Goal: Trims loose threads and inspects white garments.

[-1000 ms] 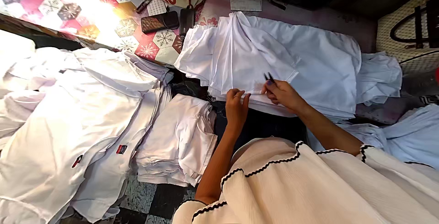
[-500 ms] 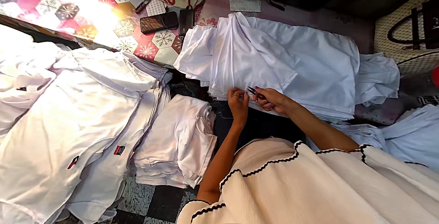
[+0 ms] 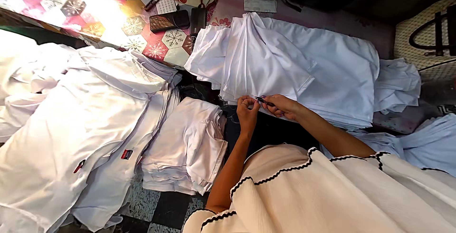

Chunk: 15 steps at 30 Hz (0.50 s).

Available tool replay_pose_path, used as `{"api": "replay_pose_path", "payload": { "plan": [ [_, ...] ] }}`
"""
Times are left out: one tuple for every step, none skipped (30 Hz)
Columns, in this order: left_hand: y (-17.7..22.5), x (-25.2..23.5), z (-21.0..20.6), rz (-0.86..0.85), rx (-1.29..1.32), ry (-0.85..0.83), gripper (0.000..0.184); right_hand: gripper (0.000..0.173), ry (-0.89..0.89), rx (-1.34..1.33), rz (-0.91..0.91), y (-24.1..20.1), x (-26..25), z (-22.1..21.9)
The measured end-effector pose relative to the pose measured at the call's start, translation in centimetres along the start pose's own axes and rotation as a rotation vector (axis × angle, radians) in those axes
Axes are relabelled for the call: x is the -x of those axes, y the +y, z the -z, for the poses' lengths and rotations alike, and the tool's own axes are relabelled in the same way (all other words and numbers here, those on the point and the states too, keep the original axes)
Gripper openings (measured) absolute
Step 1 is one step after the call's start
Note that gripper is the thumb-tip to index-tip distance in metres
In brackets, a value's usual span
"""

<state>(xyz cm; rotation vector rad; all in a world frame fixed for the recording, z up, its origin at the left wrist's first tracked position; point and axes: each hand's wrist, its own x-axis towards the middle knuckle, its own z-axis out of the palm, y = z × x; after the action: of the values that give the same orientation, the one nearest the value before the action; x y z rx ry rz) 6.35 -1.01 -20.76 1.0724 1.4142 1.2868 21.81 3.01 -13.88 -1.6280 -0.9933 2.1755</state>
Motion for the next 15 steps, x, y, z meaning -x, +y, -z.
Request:
{"api": "replay_pose_path", "payload": {
  "plan": [
    [0.0, 0.1, 0.1, 0.000, -0.013, 0.004, 0.006, 0.042, 0.017, 0.002, 0.003, 0.1, 0.0, -0.1],
    [0.0, 0.2, 0.3, 0.000, -0.033, 0.001, 0.006, 0.041, 0.030, -0.004, 0.006, 0.2, 0.1, -0.2],
    [0.0, 0.4, 0.7, 0.004, -0.072, -0.019, 0.006, 0.040, 0.038, -0.013, 0.007, 0.3, 0.2, -0.2],
    [0.3, 0.6, 1.2, 0.011, -0.144, -0.072, 0.008, 0.040, 0.038, -0.022, 0.006, 0.3, 0.3, -0.1],
    [0.9, 0.8, 2.0, 0.024, -0.252, -0.166, 0.012, 0.040, 0.032, -0.035, 0.007, 0.4, 0.6, 0.1],
    [1.9, 0.9, 2.8, 0.036, -0.379, -0.277, 0.016, 0.040, 0.019, -0.045, 0.009, 0.4, 0.8, 0.2],
    [2.8, 1.0, 3.4, 0.024, -0.485, -0.334, 0.020, 0.040, 0.003, -0.052, 0.015, 0.3, 1.1, 0.3],
    [3.4, 1.2, 3.6, -0.039, -0.550, -0.302, 0.021, 0.040, -0.012, -0.055, 0.023, 0.2, 1.3, 0.3],
    [3.7, 1.2, 3.4, -0.130, -0.588, -0.221, 0.021, 0.040, -0.023, -0.055, 0.031, 0.0, 1.5, 0.3],
    [3.6, 1.0, 3.0, -0.226, -0.608, -0.130, 0.019, 0.041, -0.024, -0.058, 0.039, -0.2, 1.5, 0.1],
    [3.2, 0.5, 2.5, -0.308, -0.630, -0.055, 0.019, 0.041, -0.016, -0.060, 0.050, -0.5, 1.5, -0.2],
    [2.6, -0.2, 2.0, -0.368, -0.658, -0.005, 0.019, 0.042, -0.009, -0.054, 0.065, -0.7, 1.3, -0.5],
    [1.6, -1.0, 1.5, -0.413, -0.679, 0.025, 0.019, 0.043, 0.000, -0.050, 0.081, -0.8, 1.0, -0.7],
    [0.6, -1.6, 1.0, -0.451, -0.686, 0.046, 0.016, 0.043, 0.008, -0.047, 0.091, -0.9, 0.8, -0.8],
    [-0.3, -2.1, 0.6, -0.488, -0.682, 0.071, 0.013, 0.042, 0.022, -0.047, 0.093, -0.9, 0.5, -0.8]
  ]
}}
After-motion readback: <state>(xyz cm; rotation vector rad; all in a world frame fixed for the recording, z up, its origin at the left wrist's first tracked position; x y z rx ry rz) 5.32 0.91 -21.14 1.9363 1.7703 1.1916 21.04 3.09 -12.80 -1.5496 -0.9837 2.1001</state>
